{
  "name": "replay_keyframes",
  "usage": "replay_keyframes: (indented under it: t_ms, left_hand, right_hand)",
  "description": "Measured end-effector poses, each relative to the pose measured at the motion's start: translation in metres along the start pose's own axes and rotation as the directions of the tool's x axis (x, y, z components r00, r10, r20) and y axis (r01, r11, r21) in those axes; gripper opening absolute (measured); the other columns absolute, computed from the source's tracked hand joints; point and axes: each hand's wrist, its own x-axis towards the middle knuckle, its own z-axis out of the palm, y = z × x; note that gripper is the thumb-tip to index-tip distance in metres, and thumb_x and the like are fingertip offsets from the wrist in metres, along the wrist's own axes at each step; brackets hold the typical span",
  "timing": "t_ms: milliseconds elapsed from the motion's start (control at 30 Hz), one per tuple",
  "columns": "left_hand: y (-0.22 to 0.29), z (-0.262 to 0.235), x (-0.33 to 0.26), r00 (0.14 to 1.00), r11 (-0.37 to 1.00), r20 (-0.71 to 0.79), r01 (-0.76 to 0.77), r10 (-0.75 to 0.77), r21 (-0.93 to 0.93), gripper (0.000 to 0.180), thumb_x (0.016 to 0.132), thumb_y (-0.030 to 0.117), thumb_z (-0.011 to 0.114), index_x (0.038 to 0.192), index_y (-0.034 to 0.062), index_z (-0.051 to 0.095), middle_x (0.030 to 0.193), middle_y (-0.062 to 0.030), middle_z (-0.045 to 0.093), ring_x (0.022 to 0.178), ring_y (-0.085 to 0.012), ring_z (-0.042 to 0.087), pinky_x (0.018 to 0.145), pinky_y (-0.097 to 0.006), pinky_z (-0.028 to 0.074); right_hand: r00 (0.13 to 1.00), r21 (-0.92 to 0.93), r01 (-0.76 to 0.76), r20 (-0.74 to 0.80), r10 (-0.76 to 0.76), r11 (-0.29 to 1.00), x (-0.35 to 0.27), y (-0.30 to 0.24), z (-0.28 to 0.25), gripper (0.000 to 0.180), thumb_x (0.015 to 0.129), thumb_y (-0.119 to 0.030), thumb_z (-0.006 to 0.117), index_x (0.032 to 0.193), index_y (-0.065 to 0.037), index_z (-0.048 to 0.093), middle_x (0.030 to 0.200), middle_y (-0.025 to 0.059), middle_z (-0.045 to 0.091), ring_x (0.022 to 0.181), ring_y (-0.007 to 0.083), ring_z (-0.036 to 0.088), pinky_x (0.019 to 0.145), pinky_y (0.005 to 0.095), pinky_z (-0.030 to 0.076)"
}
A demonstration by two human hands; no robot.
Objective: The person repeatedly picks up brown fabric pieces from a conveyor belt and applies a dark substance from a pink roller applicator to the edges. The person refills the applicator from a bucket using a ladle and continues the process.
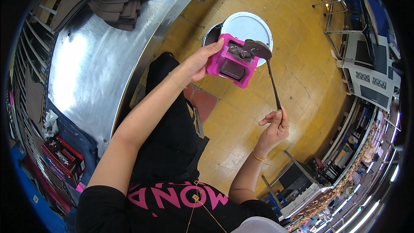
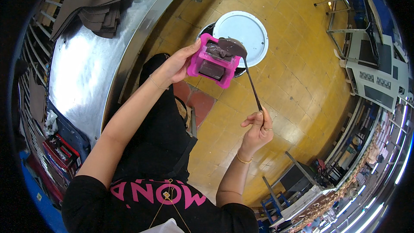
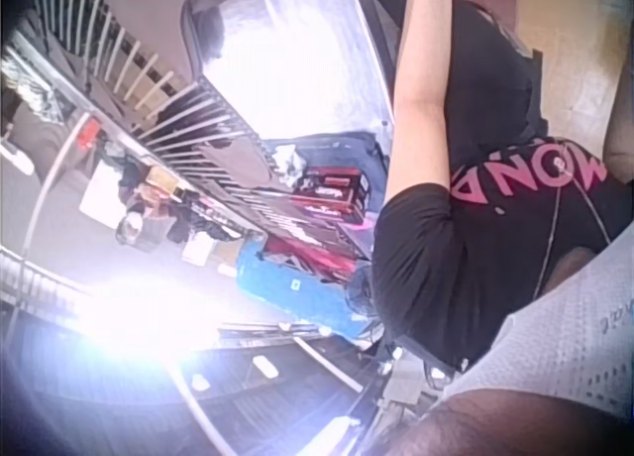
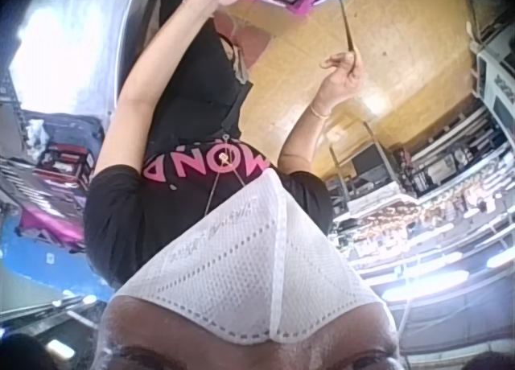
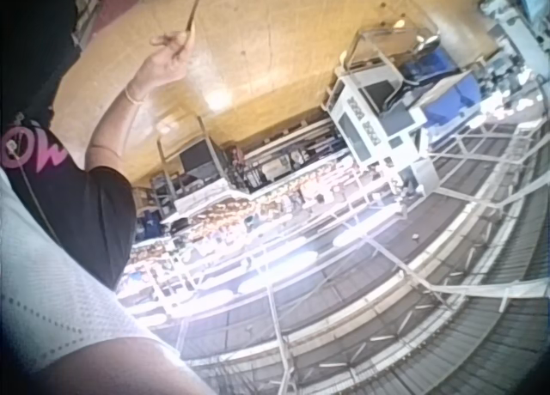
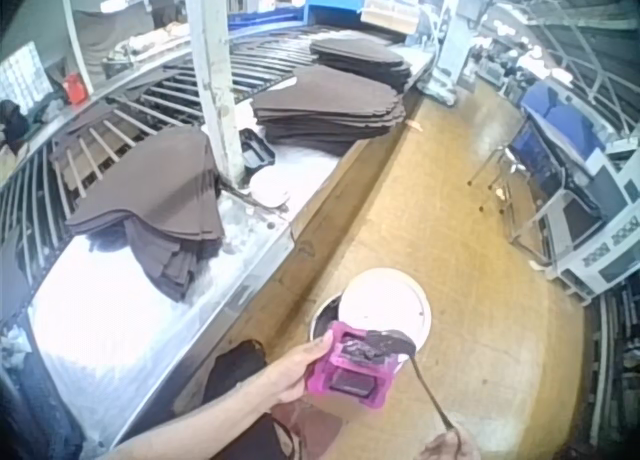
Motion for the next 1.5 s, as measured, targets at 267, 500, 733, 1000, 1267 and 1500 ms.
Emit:
replay_keyframes:
  t_ms: [267,500,733,1000,1267,1500]
  left_hand:
    - [-0.008,-0.022,-0.015,0.992,0.995,-0.128,-0.002,-0.011,-0.096,0.047,0.097,0.039,0.047,0.127,0.0026,0.049,0.123,-0.0127,0.057,0.112,-0.0201,0.056,0.096,-0.036,0.046]
    - [-0.031,-0.064,-0.074,0.95,0.974,-0.311,-0.063,-0.009,-0.219,0.05,0.096,0.04,0.049,0.129,0.0032,0.048,0.126,-0.0114,0.055,0.115,-0.0208,0.053,0.1,-0.038,0.041]
    - [-0.038,-0.079,-0.112,0.919,0.964,-0.394,-0.084,-0.024,-0.254,0.054,0.096,0.041,0.047,0.132,0.0008,0.045,0.13,-0.0148,0.053,0.118,-0.0266,0.051,0.102,-0.044,0.039]
    - [-0.04,-0.079,-0.115,0.923,0.975,-0.384,-0.07,-0.016,-0.21,0.053,0.096,0.04,0.046,0.131,0.0011,0.046,0.13,-0.0146,0.053,0.118,-0.0268,0.052,0.101,-0.044,0.04]
    - [-0.045,-0.07,-0.112,0.937,0.975,-0.344,-0.024,-0.055,-0.223,0.054,0.094,0.043,0.051,0.128,0.0017,0.05,0.127,-0.0131,0.056,0.116,-0.0233,0.053,0.1,-0.04,0.041]
    - [-0.051,-0.07,-0.112,0.945,0.972,-0.317,0.008,-0.084,-0.235,0.051,0.094,0.042,0.051,0.128,0.0033,0.05,0.125,-0.0116,0.057,0.113,-0.0222,0.055,0.098,-0.039,0.043]
  right_hand:
    - [0.976,0.19,-0.215,-0.001,0.219,0.958,0.014,0.008,-0.004,0.024,0.097,-0.016,0.053,0.111,0.002,0.059,0.064,0.0049,0.054,0.046,0.0093,0.047,0.042,0.0198,0.039]
    - [0.954,-0.385,-0.165,0.171,0.246,0.908,0.015,0.123,0.047,0.022,0.095,-0.02,0.056,0.108,-0.007,0.067,0.069,0.0051,0.063,0.054,0.012,0.056,0.05,0.0261,0.045]
    - [0.925,-0.685,0.294,0.378,-0.019,0.667,0.01,0.228,0.117,0.019,0.09,-0.016,0.056,0.105,-0.012,0.068,0.086,0.0106,0.069,0.07,0.0289,0.064,0.06,0.0394,0.051]
    - [0.748,-0.261,-0.626,0.067,0.66,0.735,0.003,0.289,0.172,0.02,0.092,-0.013,0.053,0.106,-0.003,0.063,0.074,0.0115,0.066,0.056,0.0206,0.061,0.047,0.0308,0.047]
    - [0.466,0.282,-0.869,0.188,0.865,0.407,-0.008,0.276,0.135,0.023,0.095,-0.015,0.05,0.11,0.001,0.057,0.069,0.0078,0.062,0.044,0.0111,0.052,0.039,0.0228,0.039]
    - [0.488,0.223,-0.868,0.209,0.847,0.445,-0.018,0.269,0.079,0.024,0.097,-0.015,0.049,0.113,0.001,0.056,0.068,0.0055,0.059,0.043,0.01,0.049,0.039,0.0222,0.038]
